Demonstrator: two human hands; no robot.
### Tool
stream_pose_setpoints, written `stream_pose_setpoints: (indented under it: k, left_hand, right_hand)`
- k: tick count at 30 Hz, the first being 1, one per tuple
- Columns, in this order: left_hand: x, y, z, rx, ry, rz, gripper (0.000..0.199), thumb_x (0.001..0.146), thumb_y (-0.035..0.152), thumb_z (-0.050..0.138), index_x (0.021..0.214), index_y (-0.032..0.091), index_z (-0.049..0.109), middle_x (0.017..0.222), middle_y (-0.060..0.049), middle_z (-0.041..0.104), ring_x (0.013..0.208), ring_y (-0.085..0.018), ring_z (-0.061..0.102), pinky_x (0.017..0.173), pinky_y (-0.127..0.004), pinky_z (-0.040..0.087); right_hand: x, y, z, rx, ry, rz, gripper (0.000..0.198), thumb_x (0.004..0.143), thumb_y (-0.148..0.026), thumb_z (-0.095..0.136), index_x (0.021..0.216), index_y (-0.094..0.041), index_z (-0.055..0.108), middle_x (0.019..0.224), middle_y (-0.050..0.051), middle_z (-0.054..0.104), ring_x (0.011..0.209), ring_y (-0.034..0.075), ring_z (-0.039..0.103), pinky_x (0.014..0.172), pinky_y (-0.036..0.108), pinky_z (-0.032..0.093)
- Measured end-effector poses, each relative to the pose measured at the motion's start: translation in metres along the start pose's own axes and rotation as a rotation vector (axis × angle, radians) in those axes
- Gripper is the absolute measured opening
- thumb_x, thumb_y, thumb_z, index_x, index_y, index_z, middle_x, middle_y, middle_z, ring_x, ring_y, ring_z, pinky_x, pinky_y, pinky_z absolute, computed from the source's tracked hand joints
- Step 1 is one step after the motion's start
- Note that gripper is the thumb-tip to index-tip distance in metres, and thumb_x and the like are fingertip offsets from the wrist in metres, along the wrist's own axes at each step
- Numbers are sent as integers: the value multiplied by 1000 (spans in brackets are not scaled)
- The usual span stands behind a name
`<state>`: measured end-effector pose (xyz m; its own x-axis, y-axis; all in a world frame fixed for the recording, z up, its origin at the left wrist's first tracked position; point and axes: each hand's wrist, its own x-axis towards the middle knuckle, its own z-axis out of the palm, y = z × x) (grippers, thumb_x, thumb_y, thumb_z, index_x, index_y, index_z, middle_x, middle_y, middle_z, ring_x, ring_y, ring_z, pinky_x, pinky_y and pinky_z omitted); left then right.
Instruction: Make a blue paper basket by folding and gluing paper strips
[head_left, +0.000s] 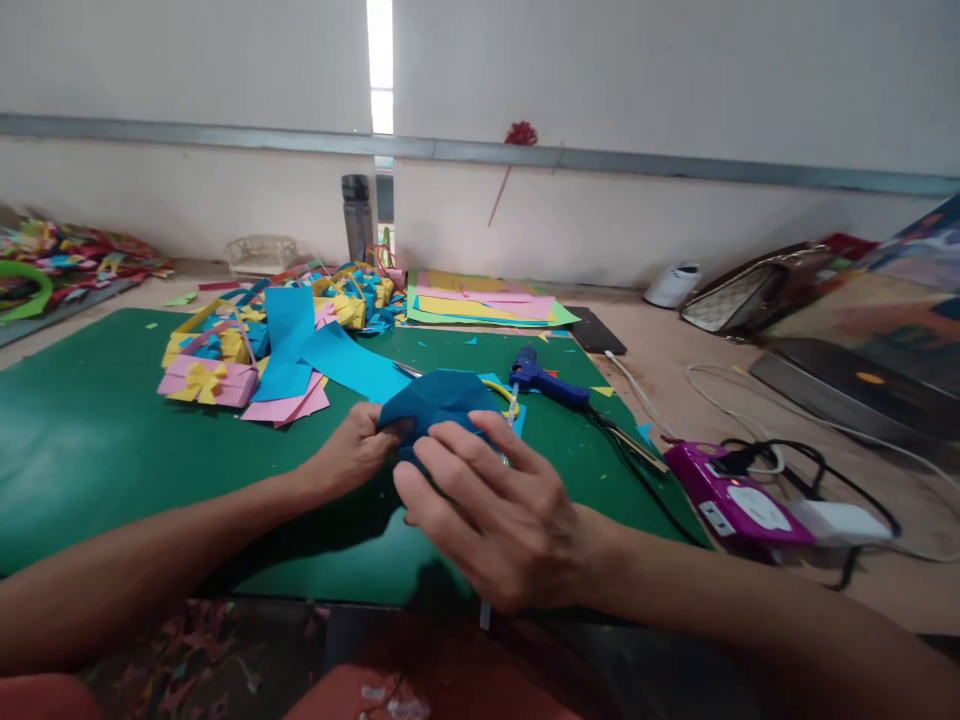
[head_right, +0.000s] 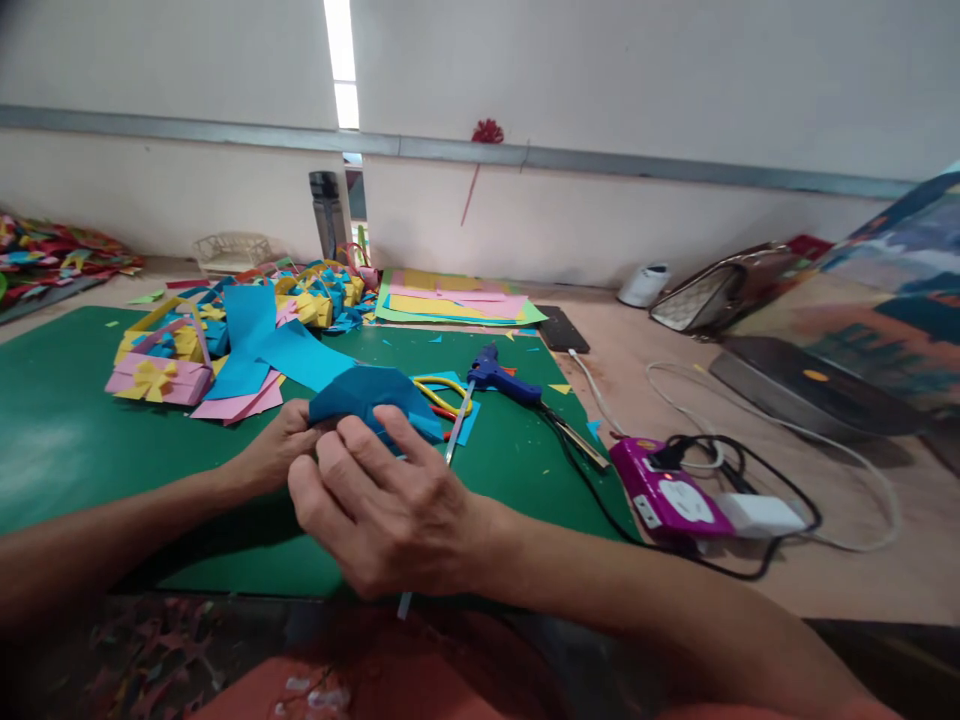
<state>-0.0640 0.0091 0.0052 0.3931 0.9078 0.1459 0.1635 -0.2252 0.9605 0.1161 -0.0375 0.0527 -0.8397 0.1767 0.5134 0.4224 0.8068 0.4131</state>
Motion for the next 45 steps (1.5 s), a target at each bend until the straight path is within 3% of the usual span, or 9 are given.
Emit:
stream_pose_setpoints:
  k: [4, 7, 10, 17, 22, 29, 33, 45]
  left_hand:
    - [-1, -2, -2, 109, 4, 118, 38, 81, 43, 47, 56, 15, 42, 56, 3, 37, 55, -8, 30, 50, -21, 31]
    - [-2, -4, -3, 201, 12, 185, 34, 84, 38, 44, 59, 15, 44, 57, 3, 39, 55, -9, 31, 50, -20, 31]
    - [-2, -4, -3, 275, -4, 197, 31, 86, 33, 41, 63, 14, 48, 60, 2, 41, 57, -9, 34, 52, -20, 33]
    - [2, -7, -7, 259, 34, 115, 34, 83, 39, 46, 59, 14, 45, 57, 2, 41, 55, -9, 34, 51, -20, 34]
    - [3, -8, -8, 229, 59, 99, 39, 81, 48, 50, 60, 14, 49, 60, 1, 46, 57, -10, 38, 53, -21, 38]
    - [0, -8, -7, 332, 99, 193, 36, 84, 42, 48, 61, 14, 50, 57, 2, 43, 54, -9, 35, 49, -20, 34]
    - [0, -10, -10, 370, 61, 242, 31, 87, 35, 44, 64, 15, 51, 57, 2, 42, 53, -9, 34, 49, -20, 33]
    - [0, -6, -11, 343, -69, 192, 32, 89, 36, 41, 68, 15, 52, 62, 1, 46, 57, -10, 39, 54, -20, 35]
  right_hand:
    - [-13, 25, -16, 185, 162, 340, 25, 87, -22, 51, 111, -16, 55, 102, 8, 66, 101, 19, 59, 88, 36, 45]
    - [-24, 41, -10, 317, 170, 612, 25, 86, -21, 52, 110, -16, 54, 99, 7, 67, 94, 18, 61, 83, 34, 48]
    - [-31, 47, 1, 492, 141, 745, 24, 84, -23, 55, 107, -16, 56, 91, 4, 67, 84, 16, 63, 78, 30, 49]
    - [-36, 44, 8, 863, 76, 821, 24, 83, -31, 54, 100, -16, 63, 91, 5, 68, 83, 15, 63, 73, 28, 50]
    - [-39, 43, 10, 1036, 33, 885, 38, 69, -31, 69, 104, -17, 63, 96, 5, 67, 84, 17, 63, 73, 31, 52]
    - [-41, 38, 8, 1004, -24, 882, 36, 66, -28, 71, 101, -18, 66, 94, 3, 68, 81, 16, 62, 74, 31, 51]
    - [-43, 36, 11, 974, -30, 880, 34, 66, -26, 71, 99, -20, 67, 91, 1, 68, 81, 15, 62, 74, 29, 49]
    - [-43, 40, 15, 1038, -55, 925, 19, 68, -19, 65, 87, -20, 70, 83, -1, 69, 77, 14, 61, 71, 25, 46]
